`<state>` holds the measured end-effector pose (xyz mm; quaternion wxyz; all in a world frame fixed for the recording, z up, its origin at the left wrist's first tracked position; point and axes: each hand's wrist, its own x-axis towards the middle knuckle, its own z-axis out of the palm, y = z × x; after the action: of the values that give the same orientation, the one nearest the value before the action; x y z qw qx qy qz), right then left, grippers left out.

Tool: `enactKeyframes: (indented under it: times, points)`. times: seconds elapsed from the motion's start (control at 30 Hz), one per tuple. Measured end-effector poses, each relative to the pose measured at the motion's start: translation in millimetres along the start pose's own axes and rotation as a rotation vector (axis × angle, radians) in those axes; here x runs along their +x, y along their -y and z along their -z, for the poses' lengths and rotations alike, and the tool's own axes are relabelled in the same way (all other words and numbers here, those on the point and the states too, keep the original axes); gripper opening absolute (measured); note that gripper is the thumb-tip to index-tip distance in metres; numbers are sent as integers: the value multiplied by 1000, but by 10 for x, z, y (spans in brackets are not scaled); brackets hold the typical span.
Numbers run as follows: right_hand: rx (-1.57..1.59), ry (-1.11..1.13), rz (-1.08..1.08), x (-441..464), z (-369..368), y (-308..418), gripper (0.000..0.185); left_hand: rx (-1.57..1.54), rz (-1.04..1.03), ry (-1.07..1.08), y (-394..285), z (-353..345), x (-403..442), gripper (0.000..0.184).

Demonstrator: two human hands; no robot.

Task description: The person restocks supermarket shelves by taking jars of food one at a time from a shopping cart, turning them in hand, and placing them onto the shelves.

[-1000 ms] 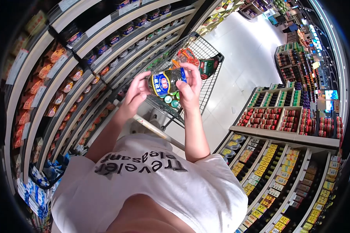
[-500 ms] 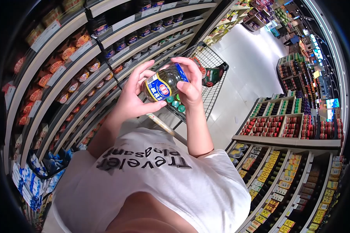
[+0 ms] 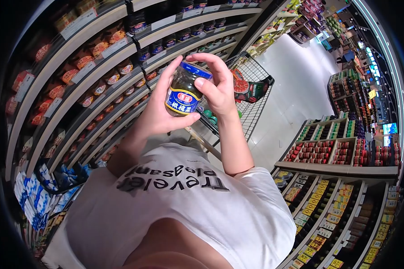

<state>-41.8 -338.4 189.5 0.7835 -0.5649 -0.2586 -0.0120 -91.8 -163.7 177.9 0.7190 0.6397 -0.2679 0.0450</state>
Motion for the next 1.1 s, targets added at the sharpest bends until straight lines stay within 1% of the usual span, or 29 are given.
enactKeyframes:
  times: [0.03,0.1,0.13,0.2,0.23,0.27,0.37,0.4,0.5,0.53,0.6,0.67,0.7,0.9,0.97,1.0,1.03,1.07,1.1]
  points:
    - [2,5,1,-5,-15,-22,67,-27,-24,-38,16,-2,-22,111]
    - [165,36,-12,-28,-14,-85,79,-52,-52,-80,19,-2,-55,111]
    - [166,43,-12,-34,-23,-99,79,-90,-63,-105,14,3,-65,111]
    - [223,216,46,-61,-43,-106,91,-167,-85,-157,-3,23,-90,110]
    - [184,252,-6,-77,-37,-88,108,-139,-100,-174,-17,34,-106,110]
    - [187,259,-8,-90,-72,-102,108,-136,-102,-181,-30,46,-119,110]
    - [-22,326,49,-112,-155,-148,131,-98,-115,-219,-90,54,-153,110]
    - [-19,329,50,-109,-183,-154,131,-94,-116,-222,-106,59,-165,110]
    - [-244,269,69,-144,-284,-167,133,-58,-101,-252,-146,63,-205,111]
    - [-244,264,68,-161,-311,-185,133,-76,-83,-253,-160,62,-220,112]
    - [-278,174,53,-194,-361,-228,132,-97,-62,-247,-161,75,-246,112]
    - [-246,127,54,-217,-412,-235,131,-2,-85,-232,-122,74,-265,112]
    - [-248,122,56,-247,-417,-227,130,-8,-80,-228,-127,66,-283,112]
    - [-260,90,81,-387,-451,-39,125,-127,-73,-214,-207,-50,-363,113]
    - [-286,96,109,-424,-400,30,124,-261,-79,-187,-237,-111,-374,112]
    - [-315,97,129,-437,-366,64,122,-253,-86,-184,-245,-136,-380,112]
    - [-396,85,197,-445,-332,84,119,-289,-31,-171,-248,-151,-392,111]
    - [-393,82,205,-466,-282,148,119,-326,26,-158,-257,-162,-408,109]
    - [-539,121,225,-493,-217,240,118,-322,99,-139,-275,-150,-426,105]
